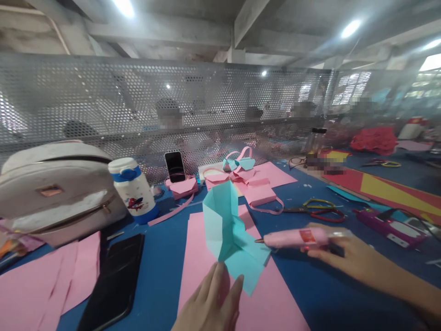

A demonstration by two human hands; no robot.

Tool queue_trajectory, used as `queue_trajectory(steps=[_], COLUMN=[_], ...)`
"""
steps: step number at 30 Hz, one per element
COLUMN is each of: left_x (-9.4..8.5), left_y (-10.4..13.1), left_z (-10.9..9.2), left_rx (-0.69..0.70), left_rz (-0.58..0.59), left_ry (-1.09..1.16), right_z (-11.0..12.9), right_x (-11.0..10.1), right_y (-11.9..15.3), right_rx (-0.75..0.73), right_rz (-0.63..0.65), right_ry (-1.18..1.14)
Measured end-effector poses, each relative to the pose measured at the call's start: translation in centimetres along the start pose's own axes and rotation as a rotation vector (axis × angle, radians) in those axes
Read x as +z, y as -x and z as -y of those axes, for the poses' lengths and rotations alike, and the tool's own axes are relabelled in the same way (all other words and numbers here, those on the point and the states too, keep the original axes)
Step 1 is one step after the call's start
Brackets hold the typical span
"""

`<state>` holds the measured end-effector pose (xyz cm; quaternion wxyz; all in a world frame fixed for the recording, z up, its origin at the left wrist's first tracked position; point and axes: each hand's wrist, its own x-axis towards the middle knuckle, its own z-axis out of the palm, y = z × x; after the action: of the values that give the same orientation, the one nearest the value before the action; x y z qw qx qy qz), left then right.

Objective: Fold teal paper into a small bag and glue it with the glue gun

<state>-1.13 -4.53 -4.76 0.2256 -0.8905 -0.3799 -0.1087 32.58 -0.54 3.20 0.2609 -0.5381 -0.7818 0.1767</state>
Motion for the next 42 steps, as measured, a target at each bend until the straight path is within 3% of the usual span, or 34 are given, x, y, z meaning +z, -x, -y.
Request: queue_trajectory(steps=[4,10,19,42], left_x=[0.3,0.4,0.0,0.1], left_y=[0.3,0.3,0.0,0.1], left_z=[0.2,-0.3,-0.4,-0.6], left_rx=[0.034,-0.026,-0.028,-0.054], left_rz=[-0.045,-0.005,0.021,0.005], left_ry=[-0.001,-0.001,-0.033,-0.011], right_z=[2.8,3.2,3.2,3.0], right_x=[1.3,3.6,4.7,4.4], right_y=[-1.4,-2.5,-3.0,-3.4], right_rx=[-0.43,-0.666,-0.795,-0.77], right_rz=[0.131,0.077,0.008,-0.032], right_ry=[0.111,0.261,0.334,0.413])
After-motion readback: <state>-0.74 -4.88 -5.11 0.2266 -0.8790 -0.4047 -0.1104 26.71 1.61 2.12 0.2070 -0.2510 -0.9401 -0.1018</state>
